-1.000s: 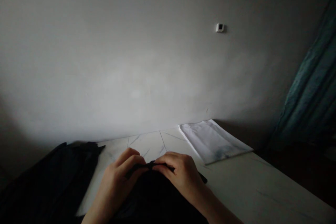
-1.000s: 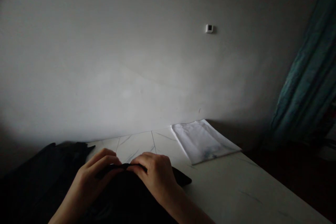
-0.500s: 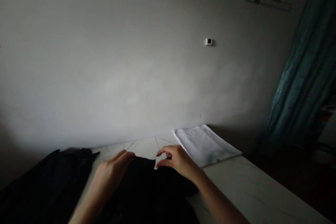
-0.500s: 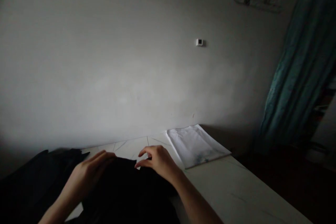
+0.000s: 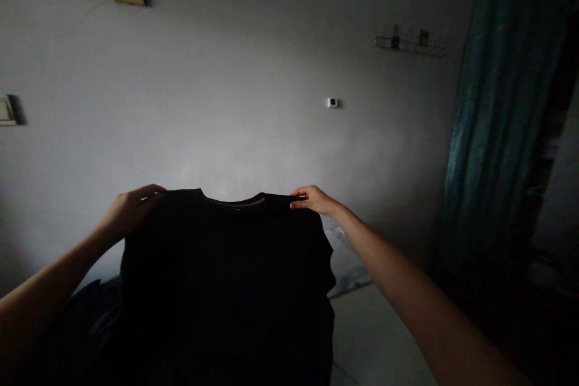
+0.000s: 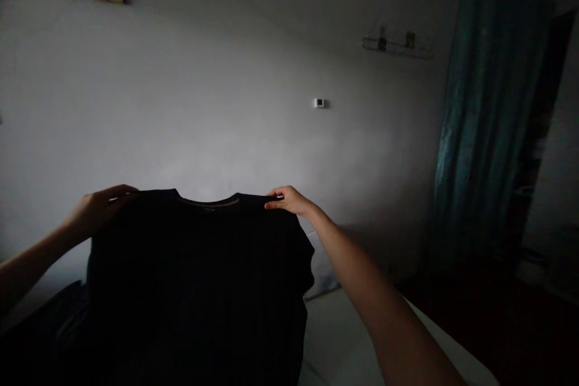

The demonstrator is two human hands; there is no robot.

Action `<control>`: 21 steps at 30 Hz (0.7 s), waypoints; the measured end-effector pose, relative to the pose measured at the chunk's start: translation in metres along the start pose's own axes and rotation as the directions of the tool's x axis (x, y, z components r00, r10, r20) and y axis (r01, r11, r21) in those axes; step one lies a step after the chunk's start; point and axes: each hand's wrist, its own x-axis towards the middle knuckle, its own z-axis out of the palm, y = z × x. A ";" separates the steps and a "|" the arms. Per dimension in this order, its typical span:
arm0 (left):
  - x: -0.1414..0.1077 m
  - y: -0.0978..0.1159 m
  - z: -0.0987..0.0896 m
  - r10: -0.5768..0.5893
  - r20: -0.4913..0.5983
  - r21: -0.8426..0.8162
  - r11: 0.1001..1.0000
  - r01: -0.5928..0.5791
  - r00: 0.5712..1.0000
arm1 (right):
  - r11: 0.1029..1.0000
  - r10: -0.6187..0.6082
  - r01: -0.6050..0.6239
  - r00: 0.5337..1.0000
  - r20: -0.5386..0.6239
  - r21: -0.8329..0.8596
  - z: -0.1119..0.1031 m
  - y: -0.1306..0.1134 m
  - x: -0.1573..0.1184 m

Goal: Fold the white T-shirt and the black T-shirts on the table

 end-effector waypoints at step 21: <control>0.042 0.002 -0.050 -0.142 -0.139 -0.404 0.912 0.075 0.980 | 0.736 -0.624 0.312 0.657 -0.423 -0.601 -0.003 -0.100 0.052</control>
